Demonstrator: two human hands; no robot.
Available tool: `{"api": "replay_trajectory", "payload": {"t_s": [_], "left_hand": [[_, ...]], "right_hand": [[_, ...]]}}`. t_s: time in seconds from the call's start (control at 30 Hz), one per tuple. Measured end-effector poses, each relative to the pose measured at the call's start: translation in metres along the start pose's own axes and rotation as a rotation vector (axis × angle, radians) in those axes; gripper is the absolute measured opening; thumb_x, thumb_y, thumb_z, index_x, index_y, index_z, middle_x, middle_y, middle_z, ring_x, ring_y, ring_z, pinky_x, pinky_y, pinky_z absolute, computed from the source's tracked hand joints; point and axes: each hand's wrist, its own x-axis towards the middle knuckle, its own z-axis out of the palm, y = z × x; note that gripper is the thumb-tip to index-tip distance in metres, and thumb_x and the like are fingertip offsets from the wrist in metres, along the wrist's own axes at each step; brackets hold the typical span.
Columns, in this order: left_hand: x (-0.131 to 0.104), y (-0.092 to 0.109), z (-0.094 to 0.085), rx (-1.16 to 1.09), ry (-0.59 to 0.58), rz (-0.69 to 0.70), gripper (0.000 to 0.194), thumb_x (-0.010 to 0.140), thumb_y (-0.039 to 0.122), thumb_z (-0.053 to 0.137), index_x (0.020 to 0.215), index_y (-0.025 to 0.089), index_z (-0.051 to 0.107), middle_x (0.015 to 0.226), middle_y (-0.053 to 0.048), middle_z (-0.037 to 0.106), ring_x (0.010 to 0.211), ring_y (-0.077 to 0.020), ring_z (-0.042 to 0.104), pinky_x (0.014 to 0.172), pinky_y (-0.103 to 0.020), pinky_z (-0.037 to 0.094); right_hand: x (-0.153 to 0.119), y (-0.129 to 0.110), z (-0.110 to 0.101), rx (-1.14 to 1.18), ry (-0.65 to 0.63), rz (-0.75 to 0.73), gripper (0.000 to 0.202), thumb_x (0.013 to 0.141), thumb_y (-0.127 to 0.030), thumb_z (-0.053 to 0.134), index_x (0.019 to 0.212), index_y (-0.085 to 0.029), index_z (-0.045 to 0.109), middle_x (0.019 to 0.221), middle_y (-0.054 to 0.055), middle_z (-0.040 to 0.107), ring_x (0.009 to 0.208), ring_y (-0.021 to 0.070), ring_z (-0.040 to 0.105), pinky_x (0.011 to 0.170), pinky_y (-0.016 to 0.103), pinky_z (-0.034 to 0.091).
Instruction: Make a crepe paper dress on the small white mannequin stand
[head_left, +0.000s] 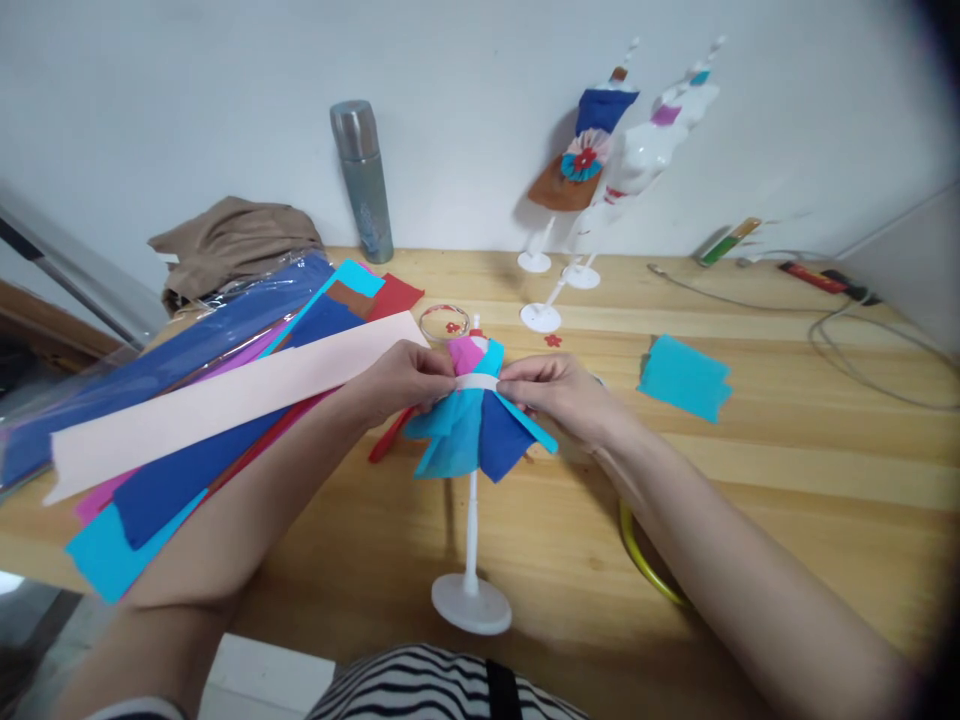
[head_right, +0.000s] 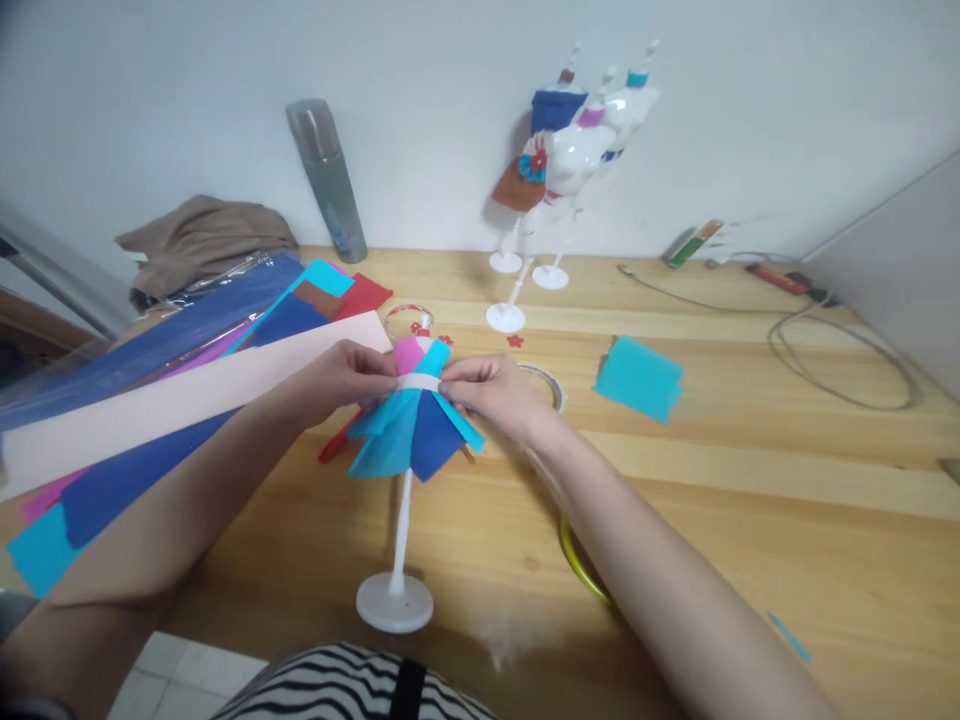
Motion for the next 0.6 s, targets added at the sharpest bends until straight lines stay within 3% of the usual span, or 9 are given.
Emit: {"api": "replay_trajectory", "payload": {"t_s": [0.1,0.27,0.33,0.43,0.5,0.6], "left_hand": [[-0.014,0.016,0.000,-0.052,0.063,0.116,0.022,0.072,0.031,0.074,0.063,0.012,0.069,0.053,0.004,0.052,0.050,-0.0067,0.043,0.047,-0.020,0.033],[-0.056,0.041,0.007,0.131,0.198,0.448,0.016,0.083,0.025,0.067,0.077,0.013,0.077,0.058,0.001,0.060,0.052,-0.0090,0.049,0.049,-0.021,0.040],[-0.069,0.047,0.010,0.290,0.232,0.659,0.019,0.089,0.019,0.064,0.074,0.013,0.074,0.063,-0.001,0.065,0.056,-0.0099,0.054,0.051,-0.021,0.042],[-0.079,0.050,0.008,0.559,0.223,1.094,0.024,0.093,0.006,0.058,0.073,0.014,0.067,0.061,-0.001,0.063,0.057,-0.0102,0.052,0.053,-0.023,0.043],[-0.080,0.049,0.005,0.720,0.216,1.314,0.021,0.094,0.004,0.056,0.078,0.015,0.065,0.061,-0.001,0.061,0.058,-0.0122,0.051,0.055,-0.026,0.046],[-0.084,0.047,0.001,0.914,0.271,1.437,0.015,0.099,0.010,0.053,0.096,0.014,0.068,0.063,-0.001,0.063,0.061,-0.0153,0.056,0.058,-0.030,0.051]], "right_hand": [[-0.015,-0.017,0.003,0.001,0.088,-0.186,0.014,0.071,-0.034,0.076,0.070,-0.020,0.074,0.060,0.000,0.063,0.055,0.0127,0.053,0.052,0.028,0.043],[-0.054,-0.048,0.002,-0.210,0.157,-0.751,0.016,0.087,-0.016,0.068,0.076,-0.023,0.077,0.067,0.001,0.069,0.060,0.0147,0.060,0.055,0.029,0.048],[-0.067,-0.057,0.002,-0.312,0.154,-0.972,0.022,0.089,-0.008,0.064,0.079,-0.024,0.076,0.066,0.001,0.066,0.057,0.0137,0.059,0.053,0.028,0.046],[-0.077,-0.065,-0.001,-0.468,0.137,-1.273,0.024,0.090,-0.002,0.060,0.086,-0.023,0.072,0.066,0.001,0.062,0.059,0.0138,0.058,0.056,0.030,0.050],[-0.081,-0.069,-0.003,-0.579,0.115,-1.409,0.021,0.093,-0.004,0.058,0.091,-0.022,0.070,0.069,0.001,0.062,0.063,0.0151,0.061,0.060,0.032,0.054],[-0.088,-0.074,-0.006,-0.736,0.124,-1.473,0.020,0.096,-0.007,0.058,0.099,-0.022,0.070,0.070,0.002,0.064,0.069,0.0176,0.065,0.060,0.032,0.056]]}}
